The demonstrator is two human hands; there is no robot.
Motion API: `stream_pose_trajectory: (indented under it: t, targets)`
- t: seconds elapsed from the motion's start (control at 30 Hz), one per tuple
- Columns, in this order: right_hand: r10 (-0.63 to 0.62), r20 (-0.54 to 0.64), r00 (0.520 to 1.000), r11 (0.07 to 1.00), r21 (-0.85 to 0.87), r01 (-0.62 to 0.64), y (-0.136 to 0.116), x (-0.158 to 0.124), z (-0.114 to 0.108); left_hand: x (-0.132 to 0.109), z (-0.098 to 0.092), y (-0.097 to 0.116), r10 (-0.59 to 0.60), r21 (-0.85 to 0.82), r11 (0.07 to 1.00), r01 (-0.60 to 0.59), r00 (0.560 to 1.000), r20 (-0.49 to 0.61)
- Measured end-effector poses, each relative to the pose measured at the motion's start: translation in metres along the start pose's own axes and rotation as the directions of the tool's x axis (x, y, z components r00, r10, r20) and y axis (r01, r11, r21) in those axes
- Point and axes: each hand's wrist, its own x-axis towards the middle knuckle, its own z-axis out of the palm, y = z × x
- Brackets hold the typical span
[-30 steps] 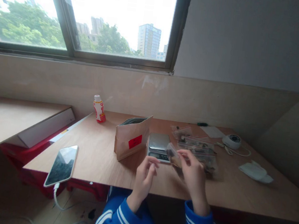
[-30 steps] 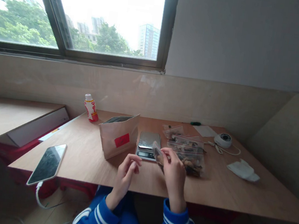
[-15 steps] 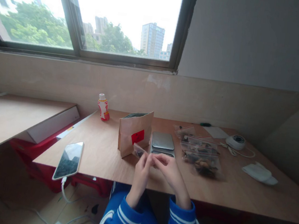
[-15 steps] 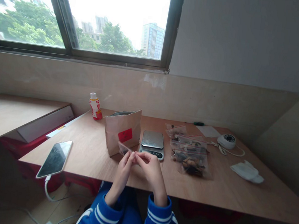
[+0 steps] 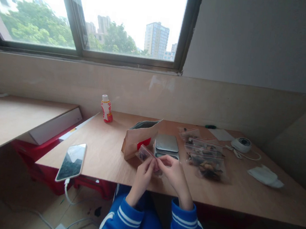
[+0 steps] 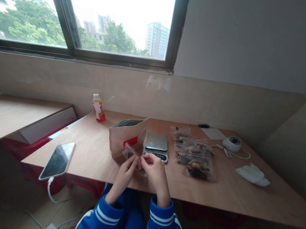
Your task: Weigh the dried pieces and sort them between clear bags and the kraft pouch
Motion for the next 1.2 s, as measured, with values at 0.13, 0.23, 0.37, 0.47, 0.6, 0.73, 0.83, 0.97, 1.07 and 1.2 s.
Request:
stream_pose_trajectory:
  t: [0.13, 0.23, 0.37, 0.47, 0.6, 0.73, 0.83, 0.97, 1.07, 1.2]
  targets:
    - [-0.020, -0.138, 0.990, 0.997, -0.080, 0.009, 0.003, 0.001, 0.001, -0.005, 0.006, 0.002, -0.014, 0.052, 0.998, 0.017, 0.999, -0.050]
    - [-0.082, -0.487, 0.870, 0.988, -0.151, 0.008, 0.009, 0.003, -0.006, -0.009, 0.003, 0.002, 0.006, 0.153, 0.988, 0.012, 0.993, -0.116]
    - [-0.106, -0.703, 0.703, 0.994, -0.057, 0.093, 0.010, 0.002, -0.024, -0.009, -0.006, 0.000, 0.047, 0.131, 0.990, -0.045, 0.999, -0.016]
    - [-0.112, -0.668, 0.735, 0.986, 0.016, 0.164, 0.001, -0.001, -0.028, -0.004, -0.008, -0.010, 0.028, 0.006, 1.000, -0.028, 0.998, 0.055]
    - [-0.056, -0.632, 0.773, 0.981, 0.108, 0.160, -0.008, -0.003, -0.020, -0.001, -0.005, -0.031, -0.096, -0.142, 0.987, 0.081, 0.989, -0.108]
    - [0.048, -0.602, 0.797, 0.956, 0.260, 0.139, -0.003, 0.003, -0.011, -0.006, 0.005, -0.037, -0.243, -0.472, 0.854, 0.217, 0.970, 0.007]
    - [0.105, -0.503, 0.858, 0.931, 0.353, 0.093, 0.005, 0.007, -0.008, -0.011, 0.011, -0.028, -0.241, -0.653, 0.688, 0.318, 0.948, 0.207]
    - [-0.014, -0.601, 0.799, 0.976, 0.165, 0.141, 0.005, 0.005, -0.010, -0.011, 0.012, -0.020, -0.265, -0.648, 0.697, 0.307, 0.950, 0.165]
    - [-0.161, -0.577, 0.801, 0.982, -0.012, 0.189, -0.004, 0.001, -0.015, -0.010, 0.007, -0.021, -0.281, -0.646, 0.715, 0.267, 0.956, 0.085]
    - [-0.184, -0.141, 0.973, 0.981, -0.082, 0.174, -0.017, 0.008, -0.021, -0.011, 0.000, -0.025, -0.224, -0.702, 0.678, 0.218, 0.971, 0.086]
